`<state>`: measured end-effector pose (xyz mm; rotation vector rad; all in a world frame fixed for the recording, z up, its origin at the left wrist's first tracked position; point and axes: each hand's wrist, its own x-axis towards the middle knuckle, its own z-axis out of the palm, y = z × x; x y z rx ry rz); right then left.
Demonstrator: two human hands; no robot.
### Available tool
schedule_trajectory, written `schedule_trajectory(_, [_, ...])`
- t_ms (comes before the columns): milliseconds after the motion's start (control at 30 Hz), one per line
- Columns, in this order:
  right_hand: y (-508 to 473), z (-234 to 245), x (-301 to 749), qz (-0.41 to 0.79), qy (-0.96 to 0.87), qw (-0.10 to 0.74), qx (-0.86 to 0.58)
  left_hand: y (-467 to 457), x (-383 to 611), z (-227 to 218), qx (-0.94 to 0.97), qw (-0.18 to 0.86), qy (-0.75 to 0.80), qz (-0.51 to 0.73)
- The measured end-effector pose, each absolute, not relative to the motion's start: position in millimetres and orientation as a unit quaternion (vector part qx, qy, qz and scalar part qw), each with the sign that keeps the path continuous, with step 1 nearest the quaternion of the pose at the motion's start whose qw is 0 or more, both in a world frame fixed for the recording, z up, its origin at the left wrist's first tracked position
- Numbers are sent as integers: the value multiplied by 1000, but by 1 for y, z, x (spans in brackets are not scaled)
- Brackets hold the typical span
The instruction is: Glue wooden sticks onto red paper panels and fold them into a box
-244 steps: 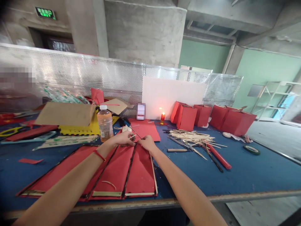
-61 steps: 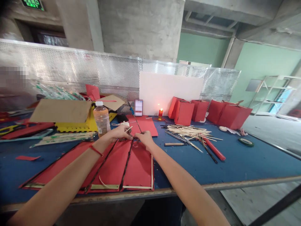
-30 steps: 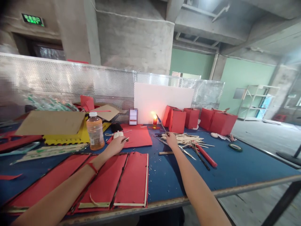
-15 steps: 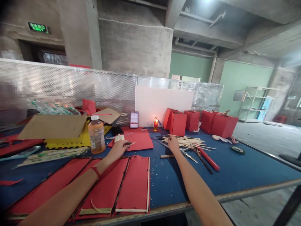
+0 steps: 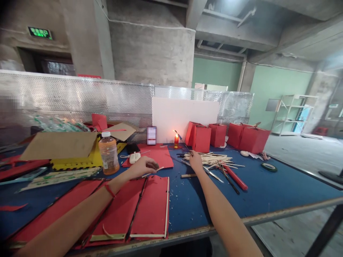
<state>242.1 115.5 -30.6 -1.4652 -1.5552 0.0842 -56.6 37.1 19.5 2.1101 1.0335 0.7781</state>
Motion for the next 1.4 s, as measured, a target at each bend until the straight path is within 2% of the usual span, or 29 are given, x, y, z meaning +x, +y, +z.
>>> schedule_trajectory(133, [113,-29,243,36,-638,485,-597,37,-31,30,850,310,376,201])
schedule_trajectory(267, [112,-27,244,35,-641,488,-591,40,-13,34,895,214,376,112])
schedule_trajectory(467, [113,-25,245,27,-646,486,-589,43,-7,33,910,160,378,57])
schedule_trajectory(633, [112,-24,245,33,-648,478,-592,41,-5,33,909,130,392,54])
schedule_trajectory(1133, [111,-23,245,27,-658,457,-598,50,-17,14,888,206,397,103])
schedule_trajectory(1400, [112,-24,245,28,-657,449,-605,49,-16,15,891,198,397,93])
